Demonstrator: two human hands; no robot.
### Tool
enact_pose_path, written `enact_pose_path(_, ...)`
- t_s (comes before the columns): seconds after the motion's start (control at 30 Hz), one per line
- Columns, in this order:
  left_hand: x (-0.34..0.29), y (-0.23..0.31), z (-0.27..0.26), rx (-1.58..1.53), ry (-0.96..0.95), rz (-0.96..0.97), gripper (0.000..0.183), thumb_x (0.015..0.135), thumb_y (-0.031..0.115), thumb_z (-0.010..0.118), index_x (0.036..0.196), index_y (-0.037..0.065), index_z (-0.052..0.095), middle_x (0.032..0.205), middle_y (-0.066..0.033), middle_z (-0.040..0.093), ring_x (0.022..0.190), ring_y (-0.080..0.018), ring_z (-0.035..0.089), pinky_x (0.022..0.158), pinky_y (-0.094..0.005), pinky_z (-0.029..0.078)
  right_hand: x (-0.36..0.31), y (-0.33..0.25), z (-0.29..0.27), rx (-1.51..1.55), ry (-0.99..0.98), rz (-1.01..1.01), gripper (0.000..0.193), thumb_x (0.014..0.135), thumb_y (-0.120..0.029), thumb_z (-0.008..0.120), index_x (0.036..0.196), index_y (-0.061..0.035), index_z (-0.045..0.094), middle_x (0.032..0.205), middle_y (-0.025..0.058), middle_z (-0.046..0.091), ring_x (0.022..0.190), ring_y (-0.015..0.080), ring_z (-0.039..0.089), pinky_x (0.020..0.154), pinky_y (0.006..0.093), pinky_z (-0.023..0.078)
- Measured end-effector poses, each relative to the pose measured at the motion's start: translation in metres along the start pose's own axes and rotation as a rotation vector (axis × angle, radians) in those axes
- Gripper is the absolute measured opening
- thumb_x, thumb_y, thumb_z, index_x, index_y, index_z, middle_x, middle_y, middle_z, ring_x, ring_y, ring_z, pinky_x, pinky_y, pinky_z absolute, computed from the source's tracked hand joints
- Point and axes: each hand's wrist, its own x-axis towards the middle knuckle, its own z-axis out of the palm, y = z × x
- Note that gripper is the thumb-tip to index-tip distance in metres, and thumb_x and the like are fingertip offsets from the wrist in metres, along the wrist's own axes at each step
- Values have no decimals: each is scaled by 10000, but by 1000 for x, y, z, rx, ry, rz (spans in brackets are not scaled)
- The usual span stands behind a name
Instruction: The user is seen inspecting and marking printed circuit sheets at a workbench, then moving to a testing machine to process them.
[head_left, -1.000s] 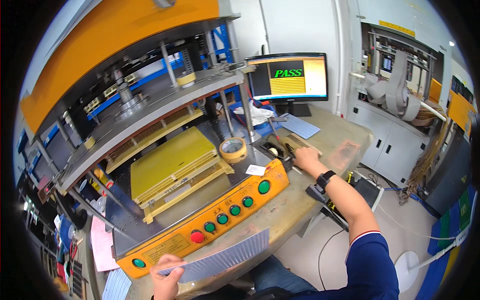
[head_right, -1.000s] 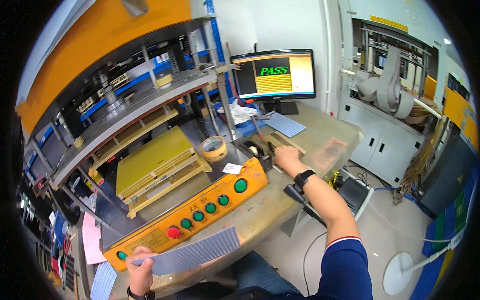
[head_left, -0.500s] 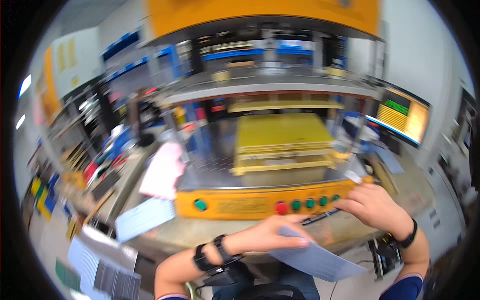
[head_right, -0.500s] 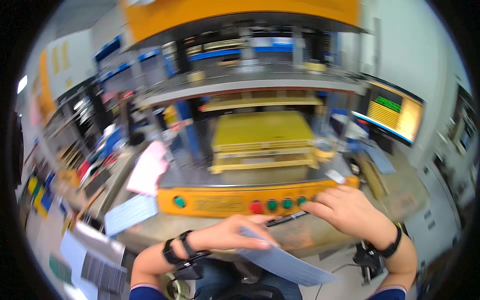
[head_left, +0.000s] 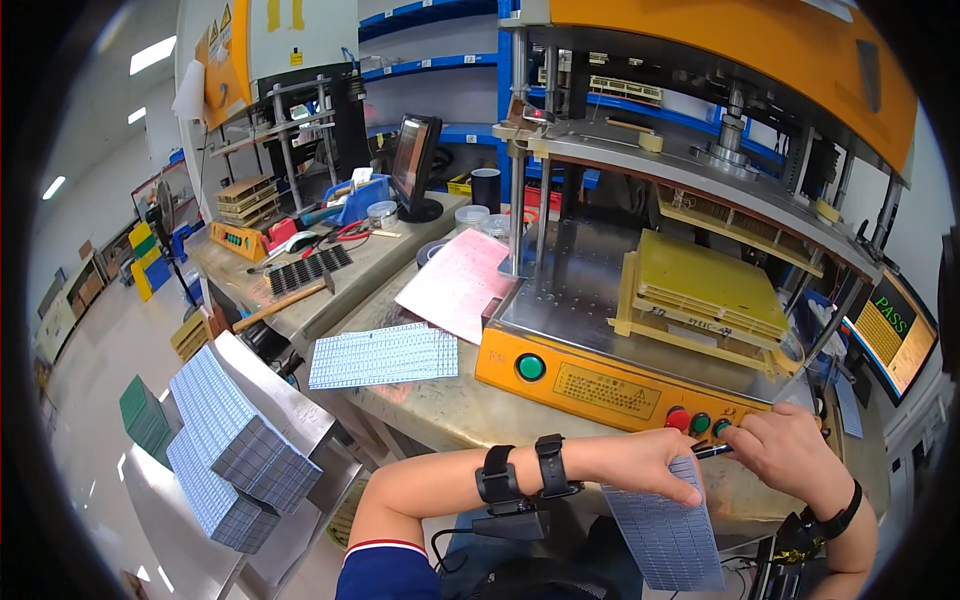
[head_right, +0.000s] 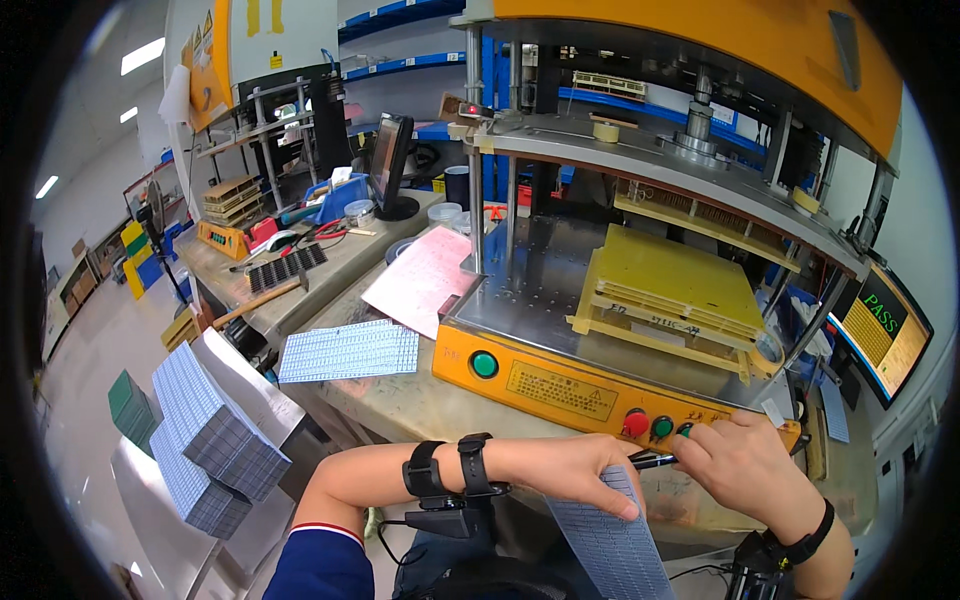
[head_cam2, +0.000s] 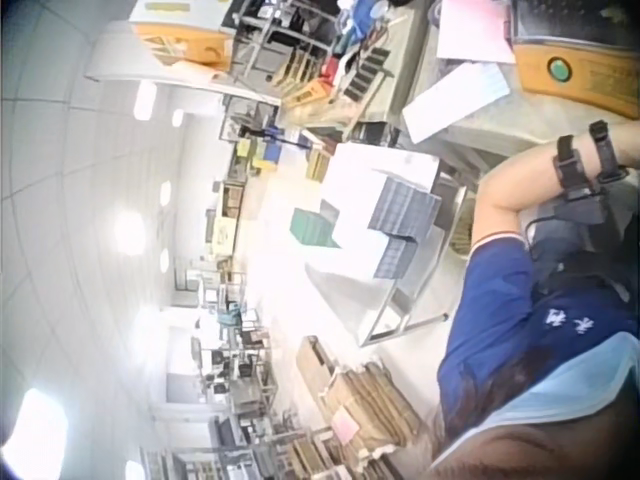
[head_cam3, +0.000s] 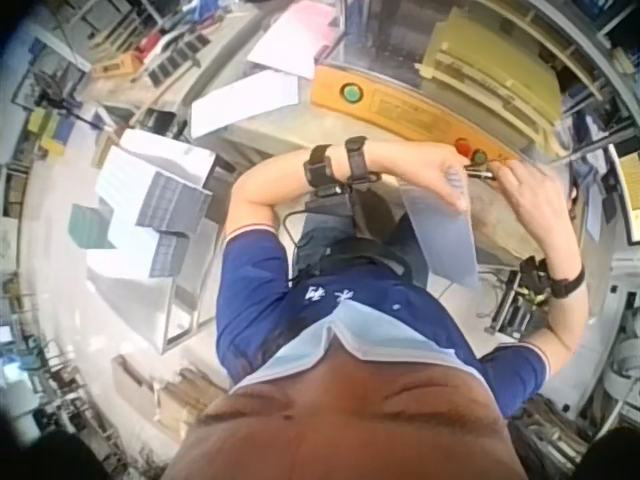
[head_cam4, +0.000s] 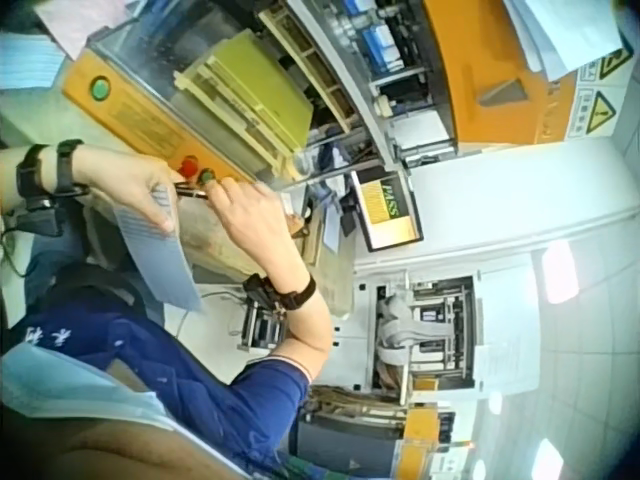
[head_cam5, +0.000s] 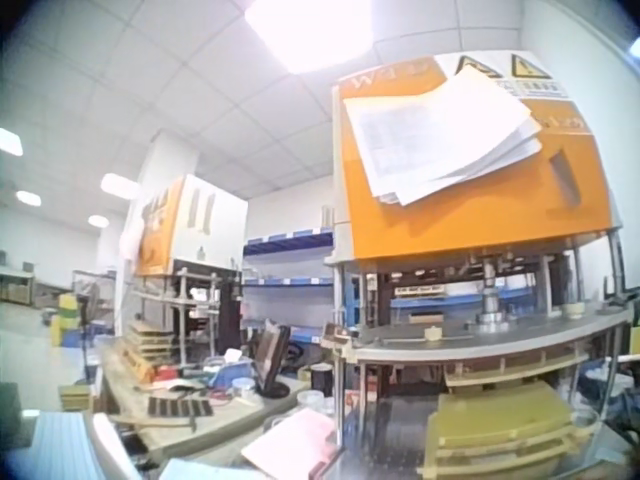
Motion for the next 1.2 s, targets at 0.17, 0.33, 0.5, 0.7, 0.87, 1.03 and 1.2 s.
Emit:
enact_pose_path(0.17, -2, 4, 2, -131, -55, -72, 298, 865, 247, 693, 1021, -8, 697, 925, -59, 701, 826, -102, 622, 750, -233, 491, 1, 0, 1, 7, -47, -63, 213, 757, -289, 677, 889, -149, 585, 645, -27, 486, 580, 132, 575, 546, 282, 415)
enact_pose_path(0.33, -5, -4, 7, -205, -15, -46, 295, 876, 236, 685, 1043, -8, 694, 911, -42, 706, 821, -80, 607, 735, -229, 490, 1, 1, 13, -48, 63, -123, 175, 737, -261, 660, 845, -157, 569, 629, -39, 457, 548, 109, 537, 525, 271, 381)
enact_pose_path(0.5, -20, 7, 5, -203, 1, -137, 317, 876, 254, 693, 1071, 3, 694, 951, -47, 705, 854, -85, 605, 770, -232, 484, 1, 8, 21, -171, 156, -157, 145, 734, -242, 644, 823, -161, 563, 615, -37, 441, 558, 102, 524, 527, 273, 372)
enact_pose_path(0.7, -72, -21, -21, -238, 502, -189, 291, 881, 210, 683, 1073, -9, 692, 951, -41, 695, 880, -100, 611, 788, -254, 488, -72, 78, 32, -149, 139, 281, 190, 770, -140, 667, 946, -117, 600, 673, 30, 568, 638, 231, 591, 552, 346, 404)
enact_pose_path(0.87, -84, -49, -30, -171, 755, -46, 238, 869, 172, 691, 1030, -2, 711, 912, -29, 671, 854, -100, 577, 788, -247, 456, -70, 66, 45, 412, 390, 549, 399, 890, 1, 515, 1275, -103, 525, 900, 122, 620, 681, 262, 625, 597, 366, 489)
enact_pose_path(1.03, -83, -77, -26, -18, 792, 4, 192, 884, 150, 674, 1025, 31, 727, 867, 10, 654, 811, -65, 519, 783, -218, 426, -77, 52, 45, 1483, 528, 615, 299, 964, -57, 427, 1249, -5, 504, 1133, 186, 620, 951, 263, 671, 793, 366, 552)
enact_pose_path(1.2, -87, -86, -20, -88, 832, -20, 182, 858, 111, 692, 1017, 29, 728, 853, -9, 647, 801, -91, 521, 747, -234, 433, -27, 17, 40, 1742, 685, 436, 421, 933, -111, 578, 1299, 14, 413, 1181, 215, 609, 1077, 284, 625, 913, 376, 510)
